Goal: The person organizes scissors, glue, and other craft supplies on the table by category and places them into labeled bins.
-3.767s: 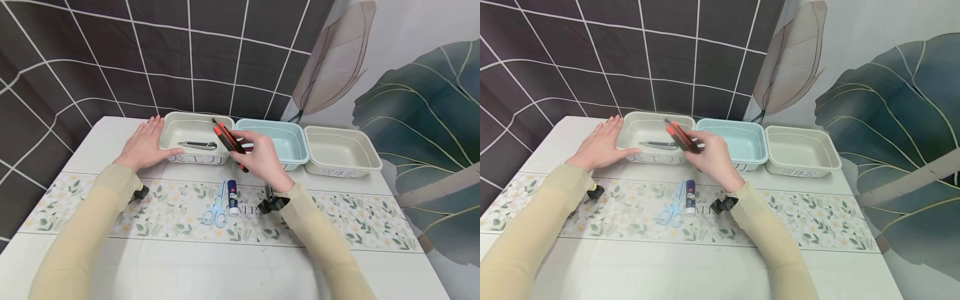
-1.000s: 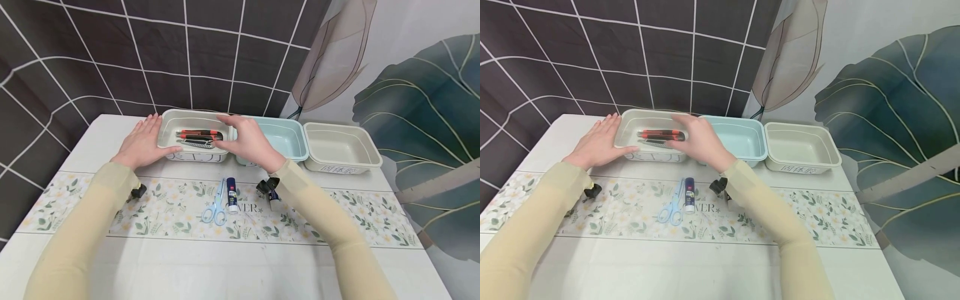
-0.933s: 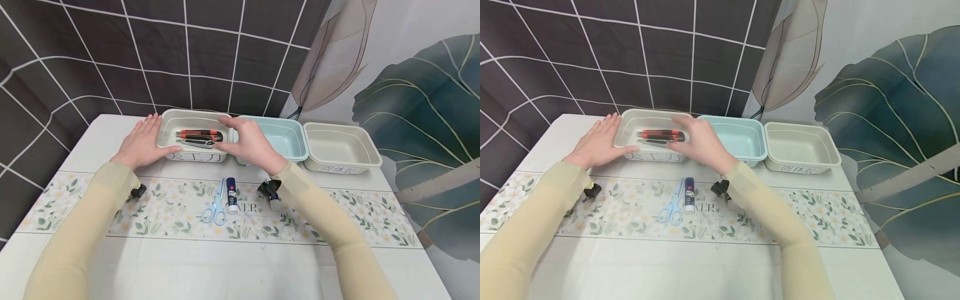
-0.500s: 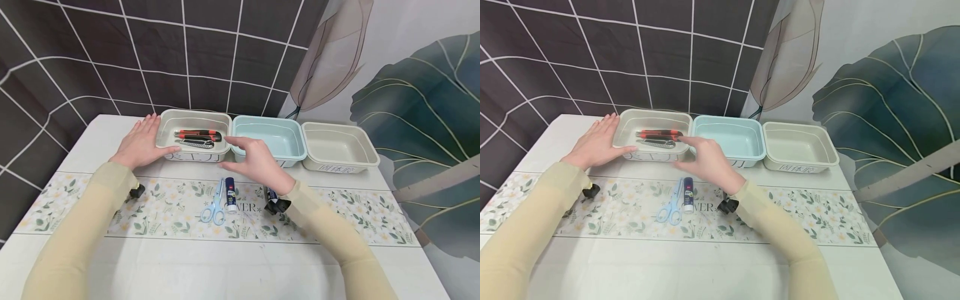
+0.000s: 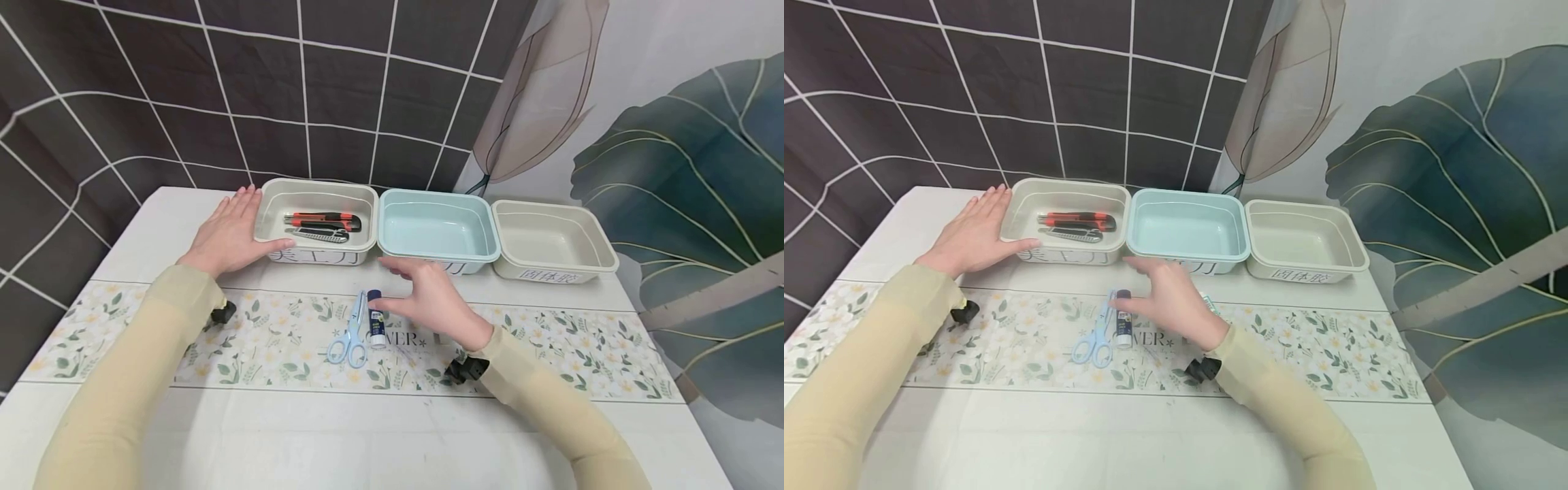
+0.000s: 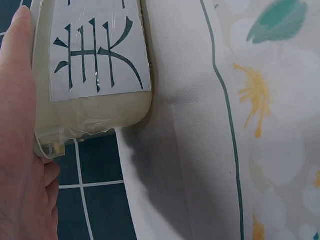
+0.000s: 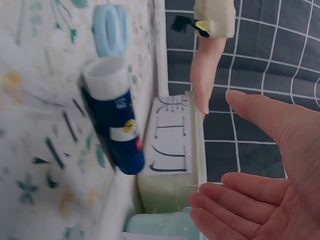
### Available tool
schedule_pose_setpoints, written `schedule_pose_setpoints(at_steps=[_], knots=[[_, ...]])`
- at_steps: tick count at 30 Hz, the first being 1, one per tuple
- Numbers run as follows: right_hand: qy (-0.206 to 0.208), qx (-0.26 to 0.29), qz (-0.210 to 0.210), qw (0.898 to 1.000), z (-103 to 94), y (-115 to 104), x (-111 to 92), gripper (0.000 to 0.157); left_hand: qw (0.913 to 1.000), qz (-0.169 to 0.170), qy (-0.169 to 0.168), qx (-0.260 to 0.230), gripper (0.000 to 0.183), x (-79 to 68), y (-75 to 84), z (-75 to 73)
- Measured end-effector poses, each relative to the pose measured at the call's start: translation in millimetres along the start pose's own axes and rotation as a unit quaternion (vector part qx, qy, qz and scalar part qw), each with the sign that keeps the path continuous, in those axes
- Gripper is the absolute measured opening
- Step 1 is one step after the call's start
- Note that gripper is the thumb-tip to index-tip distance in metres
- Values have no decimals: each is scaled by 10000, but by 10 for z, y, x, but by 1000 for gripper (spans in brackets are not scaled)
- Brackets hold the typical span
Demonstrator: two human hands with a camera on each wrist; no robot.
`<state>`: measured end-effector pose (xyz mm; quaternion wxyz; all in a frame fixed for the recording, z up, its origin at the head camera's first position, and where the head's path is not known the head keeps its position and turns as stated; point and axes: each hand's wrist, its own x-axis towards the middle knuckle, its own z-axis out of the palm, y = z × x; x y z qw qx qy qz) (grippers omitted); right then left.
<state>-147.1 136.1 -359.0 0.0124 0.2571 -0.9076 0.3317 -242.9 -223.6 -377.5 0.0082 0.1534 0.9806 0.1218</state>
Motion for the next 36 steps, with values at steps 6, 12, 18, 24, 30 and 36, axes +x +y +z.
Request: schedule_pose_setpoints(at_steps=[6,12,18,24,30,36], knots=[[-127,126,201,9996,109,76,-103,71,10000,7,7,-34,123,-9,5,-5],[-217,166,327,9991,178,126,-178,71,10000,-9,-3,-14,122,-8,2,2],[-307,300,596,9973,235,144,-253,74,10000,-20,-5,-27,123,-4,9,0],[-302,384,539,9973,290,120,-318,73,10000,-5,-13,-11,123,-4,16,-14],[-266,626,230,9974,332,10,-376,71,10000,-1,-9,-17,123,-1,16,-20],[-583,953,264,9934,413,-153,-415,75,10000,-8,-16,-40,123,2,4,-8]])
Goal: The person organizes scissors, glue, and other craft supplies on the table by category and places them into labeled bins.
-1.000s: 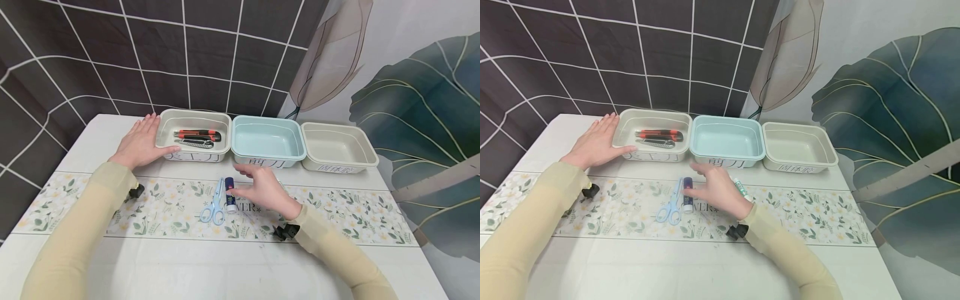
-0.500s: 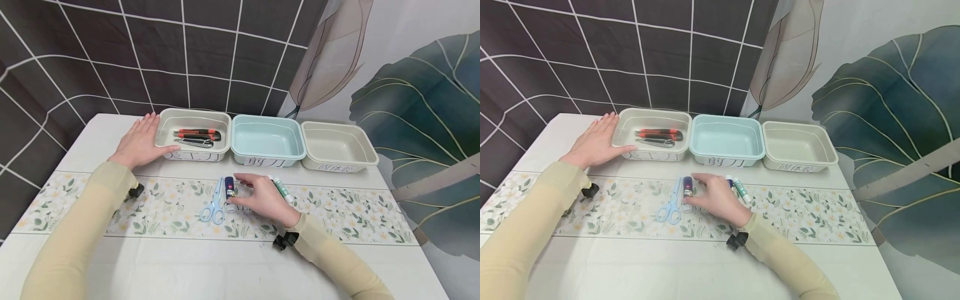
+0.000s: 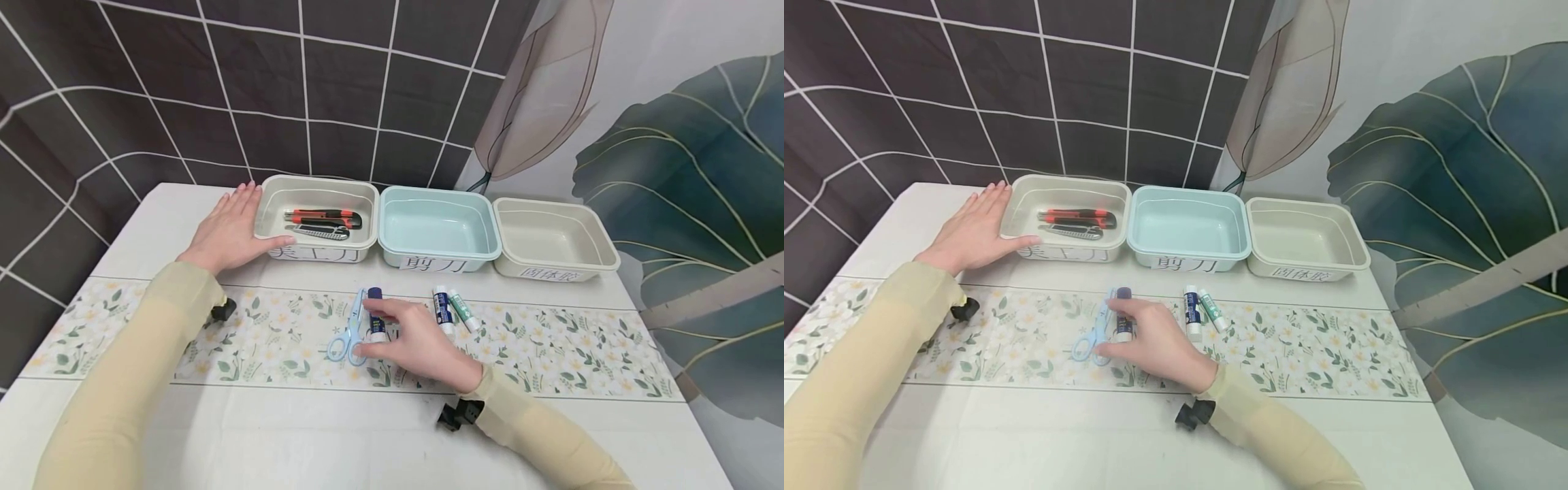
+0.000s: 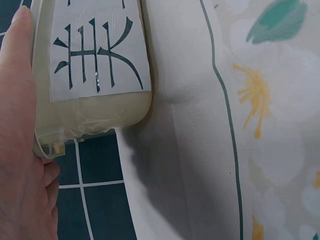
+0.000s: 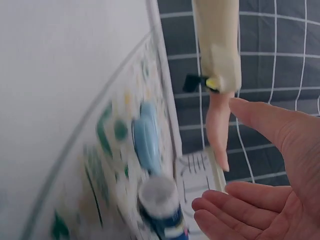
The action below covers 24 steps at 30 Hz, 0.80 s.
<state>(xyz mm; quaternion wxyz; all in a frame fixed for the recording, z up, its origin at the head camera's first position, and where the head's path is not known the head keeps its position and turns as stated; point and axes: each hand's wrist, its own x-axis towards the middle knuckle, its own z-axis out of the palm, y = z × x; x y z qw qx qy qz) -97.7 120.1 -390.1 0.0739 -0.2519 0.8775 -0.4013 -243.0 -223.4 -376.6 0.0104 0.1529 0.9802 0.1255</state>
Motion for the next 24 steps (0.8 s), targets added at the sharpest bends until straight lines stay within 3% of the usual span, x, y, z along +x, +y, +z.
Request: schedule_pose_setpoints(at_steps=[4,10,18,24], knots=[[-180,215,-2,9996,101,-71,-13,83,10000,4,11,-18,123,4,-3,6],[-383,98,121,9991,232,-108,-43,100,10000,2,14,-26,123,-1,4,8],[-418,-323,326,9981,211,-147,-47,101,10000,-1,33,12,123,6,-4,8],[-782,-366,480,9951,225,-159,-16,103,10000,-5,24,8,123,6,-9,16]])
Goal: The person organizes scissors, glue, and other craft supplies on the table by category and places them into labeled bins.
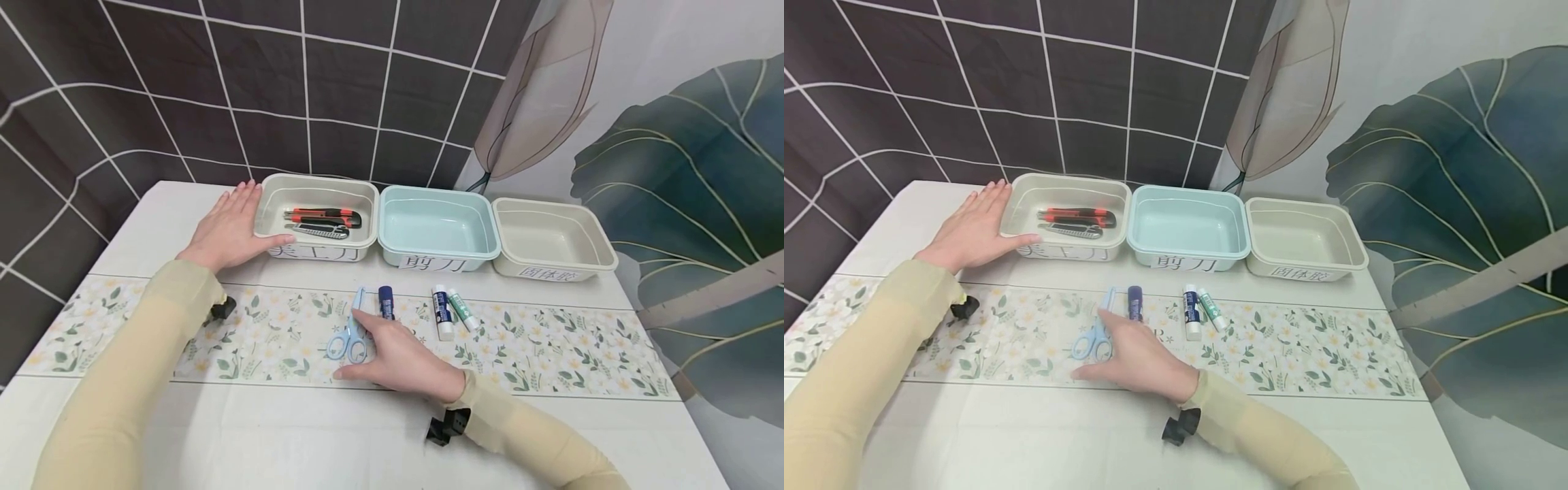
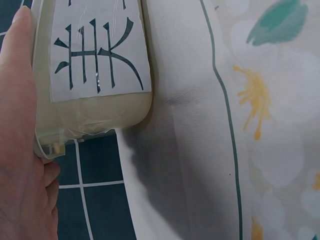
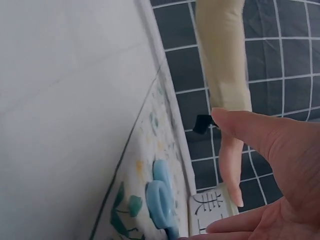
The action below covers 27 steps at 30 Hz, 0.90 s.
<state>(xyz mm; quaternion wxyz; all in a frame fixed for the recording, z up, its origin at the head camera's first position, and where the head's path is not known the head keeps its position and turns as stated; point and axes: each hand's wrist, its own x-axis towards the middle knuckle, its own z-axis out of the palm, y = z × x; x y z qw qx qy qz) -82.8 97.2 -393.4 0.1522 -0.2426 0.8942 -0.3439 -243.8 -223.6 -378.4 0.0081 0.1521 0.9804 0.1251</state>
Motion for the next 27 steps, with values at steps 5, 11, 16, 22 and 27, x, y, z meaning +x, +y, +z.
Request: schedule_pose_setpoints(at_steps=[5,11,16,22,27], knots=[[-8,-59,-46,10000,33,12,27,102,10000,7,-16,-1,122,7,-2,-2],[-21,-107,-126,9999,66,21,105,98,10000,-8,-22,-9,122,-3,7,-16],[-123,-102,-348,9993,117,-8,188,94,10000,-20,-36,-14,123,-11,17,-22],[-265,-61,-749,9968,190,-54,248,82,10000,-16,-37,13,123,-9,17,-18],[-214,-276,-824,9960,216,-81,253,81,10000,-23,-40,1,123,-13,14,-21]])
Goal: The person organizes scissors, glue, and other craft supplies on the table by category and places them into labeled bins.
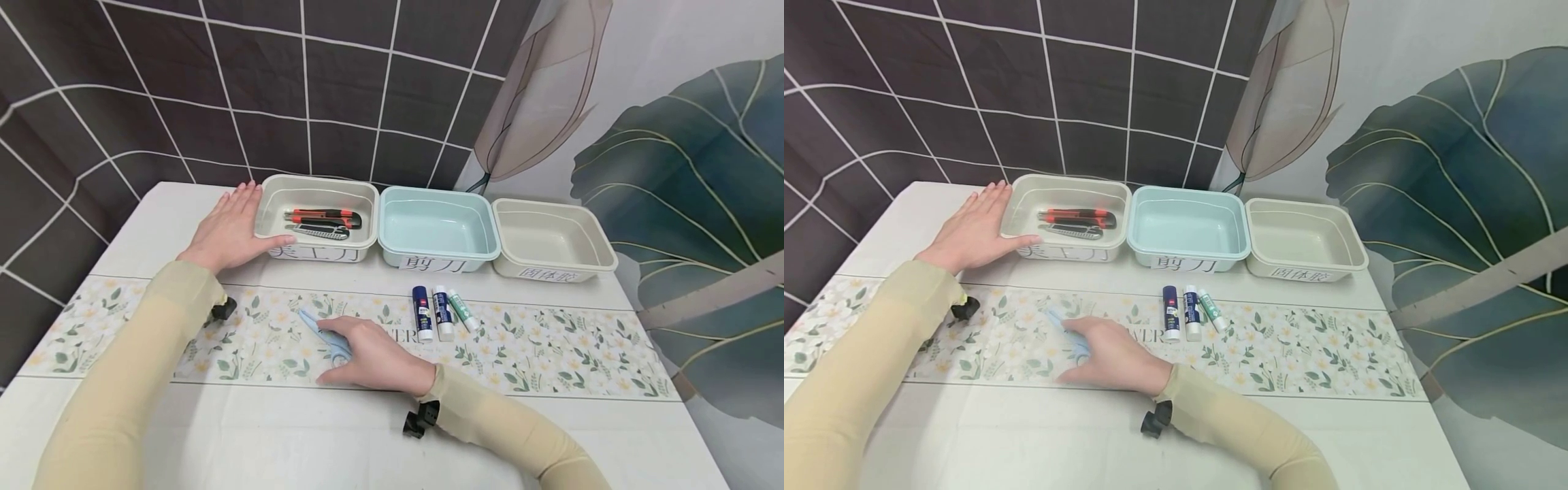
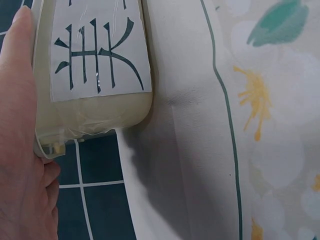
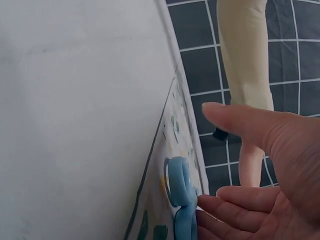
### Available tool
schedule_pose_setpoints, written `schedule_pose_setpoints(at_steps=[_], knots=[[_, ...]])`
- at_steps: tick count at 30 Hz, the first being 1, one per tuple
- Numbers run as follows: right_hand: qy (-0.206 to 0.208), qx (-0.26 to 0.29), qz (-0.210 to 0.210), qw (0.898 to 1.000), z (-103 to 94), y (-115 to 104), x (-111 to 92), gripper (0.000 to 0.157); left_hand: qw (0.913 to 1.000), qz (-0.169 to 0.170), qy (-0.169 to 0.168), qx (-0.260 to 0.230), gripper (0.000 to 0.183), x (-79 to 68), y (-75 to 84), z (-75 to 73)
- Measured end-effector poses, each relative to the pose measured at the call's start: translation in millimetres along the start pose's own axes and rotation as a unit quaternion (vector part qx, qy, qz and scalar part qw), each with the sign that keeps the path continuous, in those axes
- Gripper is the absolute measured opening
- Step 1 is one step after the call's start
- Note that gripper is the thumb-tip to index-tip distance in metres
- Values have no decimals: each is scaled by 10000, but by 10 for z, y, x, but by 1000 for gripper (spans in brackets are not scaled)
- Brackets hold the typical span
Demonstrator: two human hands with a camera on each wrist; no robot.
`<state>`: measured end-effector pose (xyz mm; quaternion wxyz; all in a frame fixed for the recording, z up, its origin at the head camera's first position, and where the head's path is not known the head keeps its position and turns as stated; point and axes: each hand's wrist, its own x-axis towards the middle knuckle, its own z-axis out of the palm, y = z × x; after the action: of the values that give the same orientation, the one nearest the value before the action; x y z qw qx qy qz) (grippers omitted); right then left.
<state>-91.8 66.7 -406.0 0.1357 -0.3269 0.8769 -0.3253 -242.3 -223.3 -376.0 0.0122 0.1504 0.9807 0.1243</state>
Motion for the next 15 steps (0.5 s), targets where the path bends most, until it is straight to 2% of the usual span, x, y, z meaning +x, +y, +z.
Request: schedule_pose_setpoints(at_steps=[6,15], knots=[[-61,-399,53,9992,6,18,-19,81,10000,-8,-4,-33,123,-7,0,5],[-50,-827,134,9965,-111,149,-83,67,10000,13,-20,-61,123,-7,-7,8]])
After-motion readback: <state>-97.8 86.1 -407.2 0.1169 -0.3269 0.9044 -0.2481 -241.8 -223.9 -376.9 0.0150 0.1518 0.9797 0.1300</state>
